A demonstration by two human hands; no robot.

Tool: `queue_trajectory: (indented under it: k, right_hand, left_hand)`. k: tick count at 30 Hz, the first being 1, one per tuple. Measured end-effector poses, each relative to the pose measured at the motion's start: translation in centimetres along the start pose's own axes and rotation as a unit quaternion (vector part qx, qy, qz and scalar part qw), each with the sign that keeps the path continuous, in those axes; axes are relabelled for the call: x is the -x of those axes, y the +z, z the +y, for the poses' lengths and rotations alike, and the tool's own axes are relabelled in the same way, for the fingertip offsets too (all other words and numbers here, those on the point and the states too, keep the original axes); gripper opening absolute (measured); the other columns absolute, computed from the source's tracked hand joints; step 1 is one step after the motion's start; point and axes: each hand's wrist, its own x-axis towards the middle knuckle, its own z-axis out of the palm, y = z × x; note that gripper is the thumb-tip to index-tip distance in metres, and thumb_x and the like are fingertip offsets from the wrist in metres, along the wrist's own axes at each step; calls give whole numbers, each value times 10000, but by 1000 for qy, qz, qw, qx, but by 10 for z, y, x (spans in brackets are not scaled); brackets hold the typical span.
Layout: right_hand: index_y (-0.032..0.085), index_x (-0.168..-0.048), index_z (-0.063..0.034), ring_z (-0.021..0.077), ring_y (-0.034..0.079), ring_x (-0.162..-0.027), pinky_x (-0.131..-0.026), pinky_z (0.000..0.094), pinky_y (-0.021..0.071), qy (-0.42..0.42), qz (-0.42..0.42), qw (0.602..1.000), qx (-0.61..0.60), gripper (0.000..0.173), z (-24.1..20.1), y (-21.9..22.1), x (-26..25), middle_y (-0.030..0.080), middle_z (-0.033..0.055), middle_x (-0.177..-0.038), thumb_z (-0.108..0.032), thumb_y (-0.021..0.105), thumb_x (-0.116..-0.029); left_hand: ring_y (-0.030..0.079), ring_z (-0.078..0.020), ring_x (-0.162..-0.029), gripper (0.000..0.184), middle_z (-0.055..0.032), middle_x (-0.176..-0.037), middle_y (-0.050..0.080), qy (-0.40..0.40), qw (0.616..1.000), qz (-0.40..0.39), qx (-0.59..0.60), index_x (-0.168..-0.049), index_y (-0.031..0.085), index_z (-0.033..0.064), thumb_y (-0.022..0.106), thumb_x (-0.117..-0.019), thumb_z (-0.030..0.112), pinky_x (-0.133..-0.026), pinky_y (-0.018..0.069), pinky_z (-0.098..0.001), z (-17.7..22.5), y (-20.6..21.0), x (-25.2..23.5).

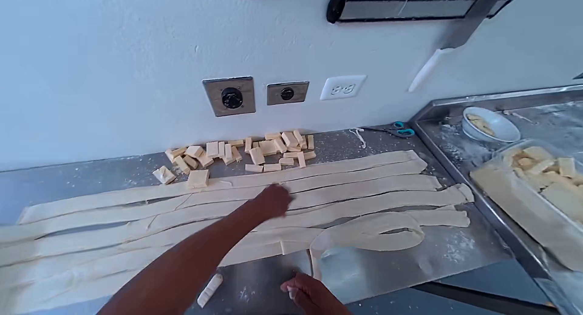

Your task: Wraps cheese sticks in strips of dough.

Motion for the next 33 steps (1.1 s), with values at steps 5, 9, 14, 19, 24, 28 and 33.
queue_trajectory:
  k: [5,9,14,19,24,28,33]
  right_hand:
    - [666,-1303,23,315,667,-1012,-919,444,548,-40,91,994,49,389,0,14,0,668,239,-1130,12,467,-969]
    - [703,-1266,-13,217,675,-941,-839,356,574,-43,121,991,29,356,6,26,-15,688,160,-1080,-61,563,-942]
    - [671,-1304,-13,156,681,-879,-811,303,570,-26,52,998,-1,374,-13,33,-41,721,121,-1046,-76,631,-938]
    - [595,-1401,-17,198,681,-995,-919,349,549,19,-65,997,40,417,-42,44,-75,707,135,-1134,-97,606,-992]
    - [581,-1416,-35,188,677,-970,-912,361,538,39,-95,994,49,429,-59,66,-112,716,119,-1094,-127,633,-1000]
    - [562,-1441,-48,152,685,-912,-872,337,544,32,-115,993,17,495,-76,80,-126,734,104,-1052,-135,691,-972]
    - [545,-1470,-68,125,682,-897,-865,314,541,29,-141,990,-9,531,-82,89,-126,739,89,-1054,-147,705,-970]
  left_hand:
    - [707,-301,-1034,632,-249,-1341,615,60,866,237,435,-1560,297,-36,286,-1123,421,-925,571,-442,51,-51,-37]
    - [715,-256,-944,467,-208,-1105,710,115,910,282,283,-1452,465,-79,483,-1088,213,-884,581,-427,3,-32,39]
    - [689,-344,-1010,341,-218,-1068,710,-163,956,179,164,-1161,700,-43,720,-946,220,-948,540,-512,-86,94,170]
    - [716,-365,-977,383,-249,-1087,714,-213,895,346,183,-1145,718,-63,794,-842,158,-903,579,-479,-97,200,201]
    - [713,-144,-953,294,-128,-1096,729,-231,761,358,489,-1243,642,-77,612,-981,53,-887,584,-303,-99,201,201]
    - [709,-154,-907,220,-98,-1014,712,-142,553,338,748,-1165,576,-88,421,-1011,-63,-883,591,-323,-96,192,220]
    - [706,-193,-1062,274,-146,-1187,709,-106,486,334,801,-1178,563,-79,342,-1018,-51,-967,567,-342,-94,202,225]
